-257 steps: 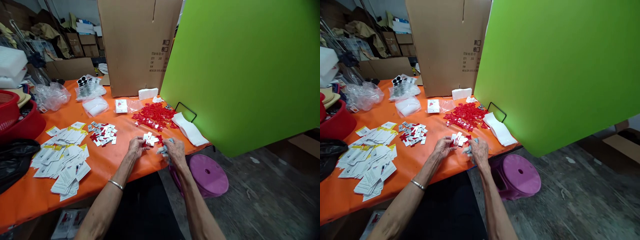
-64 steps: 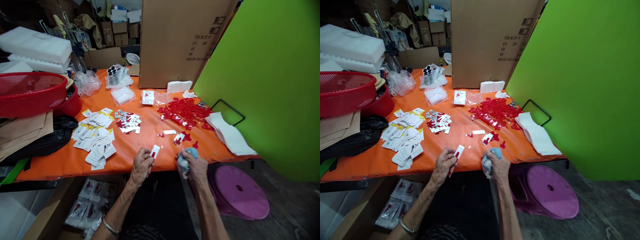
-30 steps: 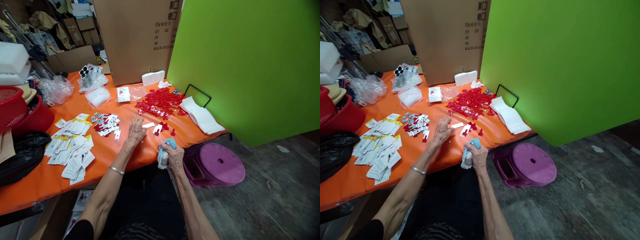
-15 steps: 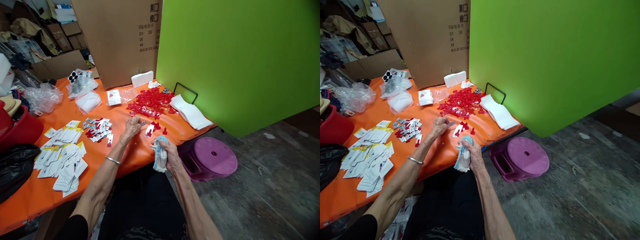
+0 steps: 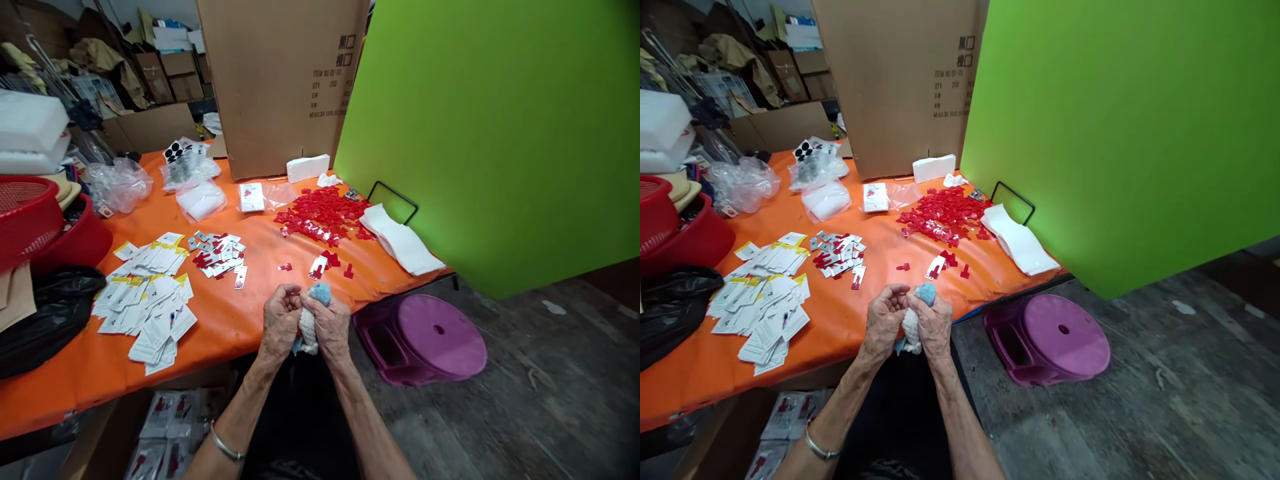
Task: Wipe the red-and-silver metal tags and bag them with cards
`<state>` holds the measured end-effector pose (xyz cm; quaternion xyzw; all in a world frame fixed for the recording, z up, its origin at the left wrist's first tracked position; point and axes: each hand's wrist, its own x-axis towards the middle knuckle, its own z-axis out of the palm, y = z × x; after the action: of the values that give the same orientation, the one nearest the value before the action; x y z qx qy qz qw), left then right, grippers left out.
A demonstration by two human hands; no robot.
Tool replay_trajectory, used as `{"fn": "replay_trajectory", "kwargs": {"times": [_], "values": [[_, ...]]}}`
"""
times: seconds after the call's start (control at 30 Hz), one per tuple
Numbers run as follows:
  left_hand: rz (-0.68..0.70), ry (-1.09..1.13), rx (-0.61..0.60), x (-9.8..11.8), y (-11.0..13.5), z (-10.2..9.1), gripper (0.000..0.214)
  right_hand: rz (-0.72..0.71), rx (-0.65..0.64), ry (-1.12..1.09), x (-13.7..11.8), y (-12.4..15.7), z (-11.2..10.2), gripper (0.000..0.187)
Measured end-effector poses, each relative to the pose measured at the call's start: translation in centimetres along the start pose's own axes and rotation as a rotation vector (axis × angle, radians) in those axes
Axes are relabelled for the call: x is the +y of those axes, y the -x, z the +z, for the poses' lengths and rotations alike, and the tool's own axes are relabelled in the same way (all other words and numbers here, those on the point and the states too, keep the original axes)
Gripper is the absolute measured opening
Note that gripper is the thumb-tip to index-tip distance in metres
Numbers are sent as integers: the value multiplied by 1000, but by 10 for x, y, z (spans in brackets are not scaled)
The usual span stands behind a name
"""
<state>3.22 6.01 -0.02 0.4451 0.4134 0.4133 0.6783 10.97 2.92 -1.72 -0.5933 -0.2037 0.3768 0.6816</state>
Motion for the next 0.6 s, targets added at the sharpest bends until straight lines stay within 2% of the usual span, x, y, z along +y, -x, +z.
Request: {"fn": "replay_trajectory", "kwargs": {"times": [0.1,0.17,0.27,0.33,0.4,0.47,0.53,0.6], "values": [[-10,14,-27,4,3,-10,33,31,5,9,-6,4,4,33],[-19,-4,-63,7,3,-15,32,97,38,-60,-6,9,8,34],[-50,-57,-119,8,5,-19,26,207,151,-183,1,18,14,31],[-68,-101,-132,6,7,-20,21,221,213,-184,7,24,15,27],[-75,-109,-109,3,10,-21,20,197,223,-202,9,25,14,22],[-98,-71,-66,1,12,-23,23,224,205,-320,4,22,9,18],[-141,16,-27,1,14,-25,27,280,235,-482,-4,15,1,18],[-151,159,57,0,15,-28,29,263,262,-553,-11,11,-6,18]]}}
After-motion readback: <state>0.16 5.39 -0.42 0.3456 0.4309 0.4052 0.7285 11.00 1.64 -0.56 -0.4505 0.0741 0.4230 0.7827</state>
